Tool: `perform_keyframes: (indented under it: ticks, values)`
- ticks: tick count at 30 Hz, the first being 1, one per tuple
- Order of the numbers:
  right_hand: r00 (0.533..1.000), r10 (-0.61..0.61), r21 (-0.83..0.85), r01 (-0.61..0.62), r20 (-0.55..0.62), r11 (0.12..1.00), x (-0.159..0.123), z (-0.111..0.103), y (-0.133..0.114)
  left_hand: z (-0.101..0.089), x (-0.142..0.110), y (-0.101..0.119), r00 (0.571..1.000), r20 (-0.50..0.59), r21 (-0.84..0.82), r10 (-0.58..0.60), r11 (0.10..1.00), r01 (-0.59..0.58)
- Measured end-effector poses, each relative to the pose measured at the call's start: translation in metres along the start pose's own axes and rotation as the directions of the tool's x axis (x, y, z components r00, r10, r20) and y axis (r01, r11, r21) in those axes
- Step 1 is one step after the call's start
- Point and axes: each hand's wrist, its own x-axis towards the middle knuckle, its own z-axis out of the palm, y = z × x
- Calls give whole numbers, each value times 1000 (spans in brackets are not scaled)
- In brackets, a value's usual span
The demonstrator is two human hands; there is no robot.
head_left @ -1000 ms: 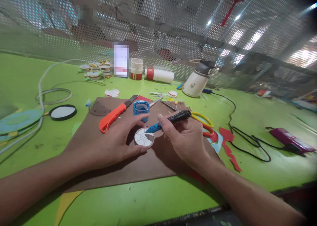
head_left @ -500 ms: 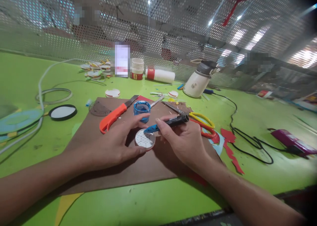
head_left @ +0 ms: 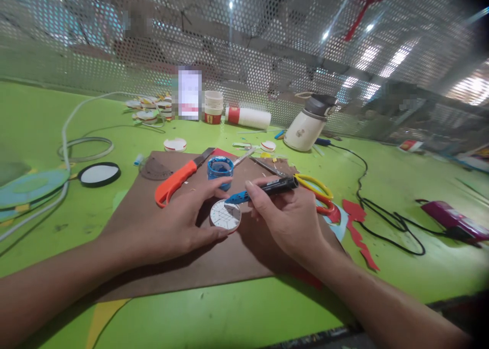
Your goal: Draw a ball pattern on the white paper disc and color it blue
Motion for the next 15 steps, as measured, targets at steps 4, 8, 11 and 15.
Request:
perform_keyframes:
  ticks: [4, 8, 11, 15]
  values:
    - [1000, -22, -10, 22, 0, 1000, 0, 1, 1, 0, 1, 1, 1000, -6, 6, 2, 1000, -2]
    - [1000, -6, -9, 6, 30, 1000, -1, 2, 2, 1, 1, 2, 1000, -10, 16, -2, 1000, 3]
    - [999, 18, -21, -17, 46, 1000, -2, 2, 3, 1, 1, 2, 1000, -18, 50, -8, 999, 9]
    - [999, 11, -43, -9, 47, 999, -3, 1, 5, 0, 2, 2, 1000, -22, 52, 7, 999, -5]
